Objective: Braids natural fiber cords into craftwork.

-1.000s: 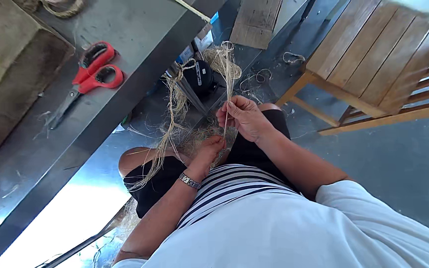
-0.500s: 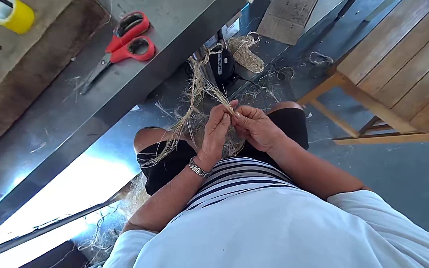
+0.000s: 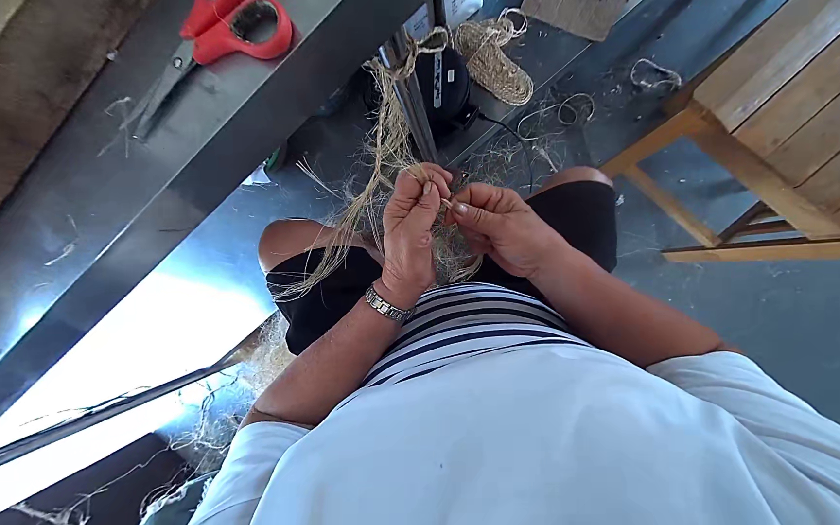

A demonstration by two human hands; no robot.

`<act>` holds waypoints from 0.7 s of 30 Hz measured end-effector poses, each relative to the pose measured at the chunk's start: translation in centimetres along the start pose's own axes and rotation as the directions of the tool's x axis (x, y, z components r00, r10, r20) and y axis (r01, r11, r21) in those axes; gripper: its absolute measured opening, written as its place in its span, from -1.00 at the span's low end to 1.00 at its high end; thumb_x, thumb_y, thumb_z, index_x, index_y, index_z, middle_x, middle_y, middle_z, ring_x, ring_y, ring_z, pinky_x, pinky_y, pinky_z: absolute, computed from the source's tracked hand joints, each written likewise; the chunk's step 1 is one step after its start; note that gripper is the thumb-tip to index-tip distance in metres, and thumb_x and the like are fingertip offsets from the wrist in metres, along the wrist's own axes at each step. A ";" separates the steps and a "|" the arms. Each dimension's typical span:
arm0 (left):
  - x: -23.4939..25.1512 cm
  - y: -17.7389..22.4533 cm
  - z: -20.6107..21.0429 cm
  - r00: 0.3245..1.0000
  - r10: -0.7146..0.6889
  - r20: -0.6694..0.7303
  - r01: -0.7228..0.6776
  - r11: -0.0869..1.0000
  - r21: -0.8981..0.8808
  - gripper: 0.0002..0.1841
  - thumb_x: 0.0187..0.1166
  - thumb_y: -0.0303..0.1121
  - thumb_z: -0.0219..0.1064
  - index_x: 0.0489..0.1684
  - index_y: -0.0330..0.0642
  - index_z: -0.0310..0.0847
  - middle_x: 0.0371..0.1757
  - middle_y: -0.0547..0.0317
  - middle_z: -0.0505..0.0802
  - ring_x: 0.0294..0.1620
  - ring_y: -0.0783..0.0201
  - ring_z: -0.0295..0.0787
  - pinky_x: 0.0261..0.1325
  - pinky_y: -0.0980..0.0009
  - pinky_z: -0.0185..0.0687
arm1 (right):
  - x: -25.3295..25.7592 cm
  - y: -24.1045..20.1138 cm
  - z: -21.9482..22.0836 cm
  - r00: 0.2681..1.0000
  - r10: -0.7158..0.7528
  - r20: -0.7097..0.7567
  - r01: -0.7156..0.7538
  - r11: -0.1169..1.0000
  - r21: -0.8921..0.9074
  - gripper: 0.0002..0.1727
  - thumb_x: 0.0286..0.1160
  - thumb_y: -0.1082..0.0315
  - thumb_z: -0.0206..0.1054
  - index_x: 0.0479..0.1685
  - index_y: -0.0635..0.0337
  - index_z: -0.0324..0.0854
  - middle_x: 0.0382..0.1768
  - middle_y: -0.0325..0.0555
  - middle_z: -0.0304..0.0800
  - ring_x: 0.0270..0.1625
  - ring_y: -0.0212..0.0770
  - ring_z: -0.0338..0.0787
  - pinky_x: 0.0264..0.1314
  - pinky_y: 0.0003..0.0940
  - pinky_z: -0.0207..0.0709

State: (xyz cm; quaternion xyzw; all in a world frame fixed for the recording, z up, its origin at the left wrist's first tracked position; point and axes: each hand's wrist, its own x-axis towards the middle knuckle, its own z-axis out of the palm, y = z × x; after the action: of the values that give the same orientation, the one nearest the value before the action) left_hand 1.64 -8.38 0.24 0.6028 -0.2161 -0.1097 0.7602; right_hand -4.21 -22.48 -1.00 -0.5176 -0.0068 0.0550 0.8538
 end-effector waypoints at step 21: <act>5.0 5.9 -6.7 0.988 -0.146 0.054 -0.012 0.276 0.961 -0.57 0.81 -0.24 -0.02 0.39 -0.39 0.51 0.33 -0.28 0.72 0.38 -0.12 0.66 0.43 -0.06 0.50 | 4.5 0.0 -3.8 0.970 -0.108 -0.220 0.092 0.992 -0.081 -0.90 0.72 0.39 0.15 -0.20 -0.01 0.48 -0.57 -0.52 0.47 -0.67 -0.63 0.31 -0.61 -0.72 0.23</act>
State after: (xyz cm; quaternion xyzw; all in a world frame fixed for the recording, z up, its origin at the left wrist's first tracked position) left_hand 8.56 -3.21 5.71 0.9380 -0.2624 -0.0294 0.2246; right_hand 0.56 -25.41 -2.94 -0.5493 0.0616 -0.0469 0.8320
